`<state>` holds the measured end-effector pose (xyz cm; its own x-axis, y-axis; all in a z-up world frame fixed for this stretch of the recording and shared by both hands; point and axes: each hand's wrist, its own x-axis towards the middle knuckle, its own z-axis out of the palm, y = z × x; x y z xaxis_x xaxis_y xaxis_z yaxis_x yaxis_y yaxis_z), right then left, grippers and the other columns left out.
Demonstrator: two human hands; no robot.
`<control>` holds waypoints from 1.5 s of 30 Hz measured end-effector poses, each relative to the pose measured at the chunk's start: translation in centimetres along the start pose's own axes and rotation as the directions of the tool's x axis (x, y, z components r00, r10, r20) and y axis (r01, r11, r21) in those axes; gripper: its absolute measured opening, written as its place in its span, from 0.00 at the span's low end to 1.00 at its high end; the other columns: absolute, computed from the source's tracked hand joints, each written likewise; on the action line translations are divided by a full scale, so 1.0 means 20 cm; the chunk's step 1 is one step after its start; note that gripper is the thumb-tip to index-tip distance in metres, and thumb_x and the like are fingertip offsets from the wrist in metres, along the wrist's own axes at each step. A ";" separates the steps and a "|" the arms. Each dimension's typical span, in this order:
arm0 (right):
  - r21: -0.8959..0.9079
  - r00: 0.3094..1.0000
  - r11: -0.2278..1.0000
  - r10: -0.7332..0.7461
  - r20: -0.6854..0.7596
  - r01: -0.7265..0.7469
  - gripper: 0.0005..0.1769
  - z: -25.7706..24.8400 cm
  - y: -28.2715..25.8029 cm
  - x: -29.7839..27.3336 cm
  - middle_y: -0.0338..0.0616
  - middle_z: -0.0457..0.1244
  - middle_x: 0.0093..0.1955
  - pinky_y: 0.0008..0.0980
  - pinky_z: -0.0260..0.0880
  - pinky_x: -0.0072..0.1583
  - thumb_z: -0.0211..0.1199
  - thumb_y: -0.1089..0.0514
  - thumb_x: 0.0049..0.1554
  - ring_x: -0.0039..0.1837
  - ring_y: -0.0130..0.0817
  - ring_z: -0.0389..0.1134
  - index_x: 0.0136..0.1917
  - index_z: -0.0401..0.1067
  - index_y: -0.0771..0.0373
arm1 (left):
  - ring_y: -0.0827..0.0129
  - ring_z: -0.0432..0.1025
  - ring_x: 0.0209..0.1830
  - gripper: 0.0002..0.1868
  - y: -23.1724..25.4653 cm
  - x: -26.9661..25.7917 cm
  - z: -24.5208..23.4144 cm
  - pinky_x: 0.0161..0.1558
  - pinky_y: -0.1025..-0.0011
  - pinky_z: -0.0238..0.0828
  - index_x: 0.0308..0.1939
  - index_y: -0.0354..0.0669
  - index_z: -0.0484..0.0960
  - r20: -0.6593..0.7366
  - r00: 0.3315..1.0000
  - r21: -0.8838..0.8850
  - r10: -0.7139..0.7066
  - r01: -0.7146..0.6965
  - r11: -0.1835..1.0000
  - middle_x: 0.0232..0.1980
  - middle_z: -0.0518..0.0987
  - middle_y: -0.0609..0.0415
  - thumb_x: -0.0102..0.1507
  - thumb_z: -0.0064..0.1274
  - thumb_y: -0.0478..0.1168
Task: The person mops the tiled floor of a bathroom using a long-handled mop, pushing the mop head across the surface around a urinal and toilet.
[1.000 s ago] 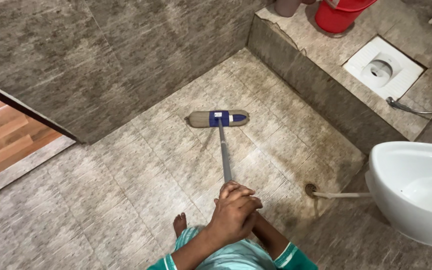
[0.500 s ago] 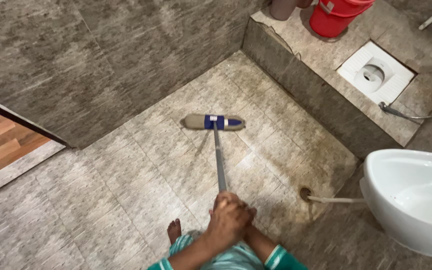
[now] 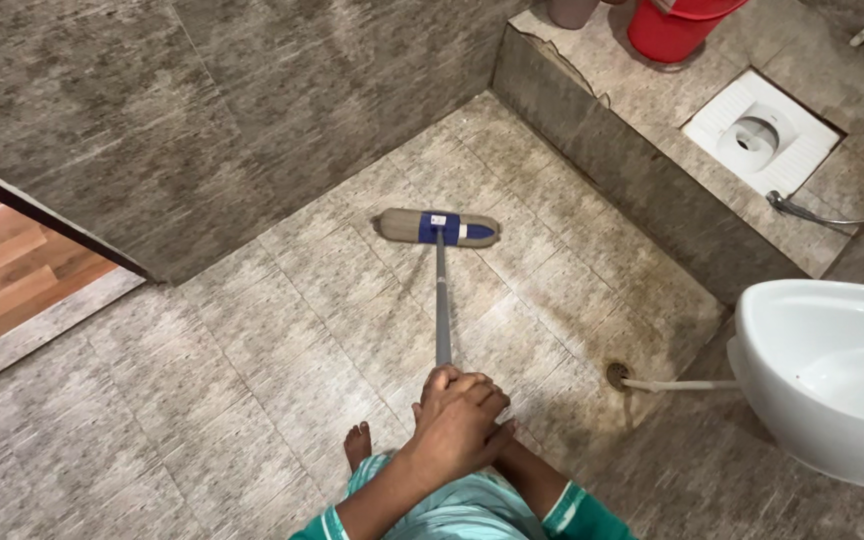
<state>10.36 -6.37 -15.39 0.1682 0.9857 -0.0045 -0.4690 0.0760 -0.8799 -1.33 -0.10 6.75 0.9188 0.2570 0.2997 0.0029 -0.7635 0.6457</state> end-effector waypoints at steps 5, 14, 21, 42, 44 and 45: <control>0.092 0.999 0.995 0.050 -0.017 -0.049 0.14 0.15 -0.03 -0.14 0.47 0.59 0.51 0.35 0.63 0.61 0.44 0.55 0.65 0.55 0.36 0.61 0.56 0.62 0.66 | 0.60 0.73 0.50 0.17 0.08 0.00 -0.10 0.57 0.55 0.57 0.49 0.43 0.85 -0.028 0.993 -0.054 0.117 -0.118 0.992 0.45 0.82 0.52 0.60 0.62 0.46; -0.030 0.998 0.998 0.056 -0.010 -0.057 0.12 -0.09 0.06 -0.05 0.46 0.59 0.50 0.35 0.64 0.59 0.45 0.56 0.65 0.54 0.35 0.62 0.55 0.62 0.66 | 0.62 0.74 0.43 0.08 -0.28 -0.07 0.44 0.56 0.56 0.63 0.39 0.45 0.85 -0.002 0.988 0.028 0.155 -0.155 0.988 0.38 0.80 0.52 0.56 0.58 0.38; -0.229 0.999 0.972 -0.037 0.024 0.042 0.11 -0.33 0.18 0.10 0.45 0.59 0.49 0.34 0.65 0.58 0.46 0.56 0.65 0.52 0.35 0.62 0.54 0.62 0.66 | 0.60 0.75 0.51 0.06 -0.58 0.08 0.61 0.57 0.56 0.62 0.33 0.42 0.84 -0.105 0.979 0.188 0.177 -0.155 0.970 0.42 0.82 0.51 0.55 0.59 0.39; -0.012 0.969 0.999 -0.046 -0.241 0.044 0.08 0.23 0.01 -0.39 0.43 0.59 0.47 0.32 0.67 0.54 0.49 0.58 0.64 0.49 0.33 0.62 0.52 0.62 0.66 | 0.67 0.76 0.47 0.05 -0.17 -0.17 0.20 0.63 0.57 0.63 0.36 0.50 0.88 -0.079 0.962 -0.092 0.261 -0.268 0.959 0.37 0.82 0.59 0.58 0.64 0.36; -0.050 0.972 0.998 -0.050 -0.231 0.039 0.08 0.24 0.11 -0.36 0.43 0.59 0.47 0.32 0.67 0.53 0.49 0.58 0.64 0.49 0.33 0.62 0.51 0.62 0.66 | 0.65 0.74 0.45 0.03 -0.29 -0.16 0.26 0.60 0.53 0.59 0.34 0.50 0.88 0.029 0.970 -0.033 0.240 -0.239 0.970 0.35 0.82 0.58 0.56 0.64 0.37; -0.070 0.973 0.997 -0.052 -0.223 0.037 0.08 0.25 0.17 -0.34 0.43 0.59 0.47 0.32 0.67 0.53 0.49 0.58 0.64 0.49 0.33 0.62 0.51 0.62 0.66 | 0.62 0.74 0.45 0.05 -0.37 -0.15 0.28 0.58 0.50 0.57 0.32 0.47 0.87 0.128 0.967 -0.010 0.222 -0.223 0.975 0.35 0.82 0.55 0.54 0.65 0.39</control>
<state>3.27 -12.13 -16.05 0.3815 0.9221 -0.0644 -0.4003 0.1021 -0.9107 -1.88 1.50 -2.75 0.9393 0.0029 0.3431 -0.2057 -0.7955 0.5700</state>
